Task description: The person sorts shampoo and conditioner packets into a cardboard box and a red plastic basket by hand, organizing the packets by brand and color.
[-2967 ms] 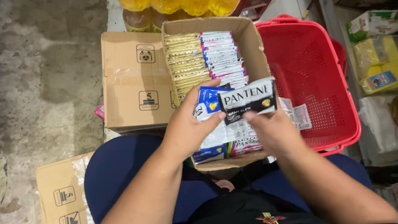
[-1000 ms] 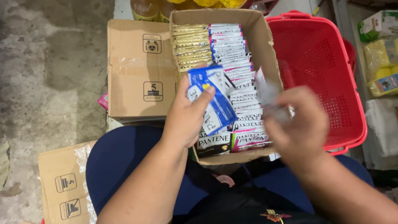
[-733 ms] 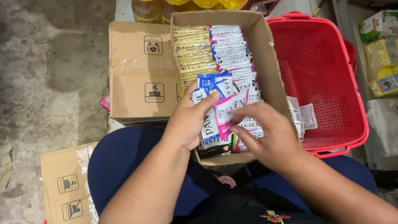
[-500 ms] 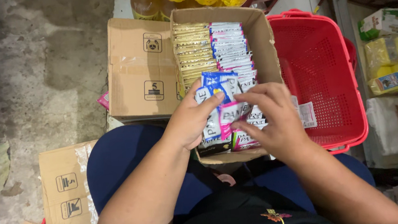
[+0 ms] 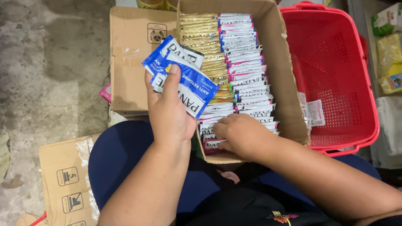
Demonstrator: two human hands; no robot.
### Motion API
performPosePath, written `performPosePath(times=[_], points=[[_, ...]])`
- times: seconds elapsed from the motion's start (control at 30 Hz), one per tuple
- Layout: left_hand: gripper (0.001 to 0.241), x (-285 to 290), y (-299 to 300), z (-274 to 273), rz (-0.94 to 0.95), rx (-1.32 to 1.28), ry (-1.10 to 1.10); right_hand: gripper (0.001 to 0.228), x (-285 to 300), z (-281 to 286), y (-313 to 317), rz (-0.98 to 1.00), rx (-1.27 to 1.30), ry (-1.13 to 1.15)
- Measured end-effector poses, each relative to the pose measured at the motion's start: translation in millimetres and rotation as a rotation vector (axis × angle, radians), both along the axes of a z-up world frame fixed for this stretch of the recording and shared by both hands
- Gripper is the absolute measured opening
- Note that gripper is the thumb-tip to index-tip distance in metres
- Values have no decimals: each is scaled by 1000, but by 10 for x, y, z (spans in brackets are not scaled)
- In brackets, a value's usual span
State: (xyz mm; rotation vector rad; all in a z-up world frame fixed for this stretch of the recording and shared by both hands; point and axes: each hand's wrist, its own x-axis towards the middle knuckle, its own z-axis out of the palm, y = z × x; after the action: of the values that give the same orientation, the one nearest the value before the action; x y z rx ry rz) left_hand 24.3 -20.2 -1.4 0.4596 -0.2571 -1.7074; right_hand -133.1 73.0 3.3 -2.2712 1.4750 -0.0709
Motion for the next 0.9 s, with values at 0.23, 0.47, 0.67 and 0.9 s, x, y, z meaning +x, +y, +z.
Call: performPosePath(times=[0.23,0.47,0.67,0.9], points=[[40,-6,-8,-35,-16,-25,12,30,82,13,-94,-136,119,219],[43,-53,-3,-83,-143,68,-14,26,-101,263,-30,-360,55,-149],[43,-251,171,-139,-300,-80,-108,27,-413,539,38,-795,23,-785],[46,-360,338,-93,-424,-32,-50,63,-443,438,90,-750,159,-942]])
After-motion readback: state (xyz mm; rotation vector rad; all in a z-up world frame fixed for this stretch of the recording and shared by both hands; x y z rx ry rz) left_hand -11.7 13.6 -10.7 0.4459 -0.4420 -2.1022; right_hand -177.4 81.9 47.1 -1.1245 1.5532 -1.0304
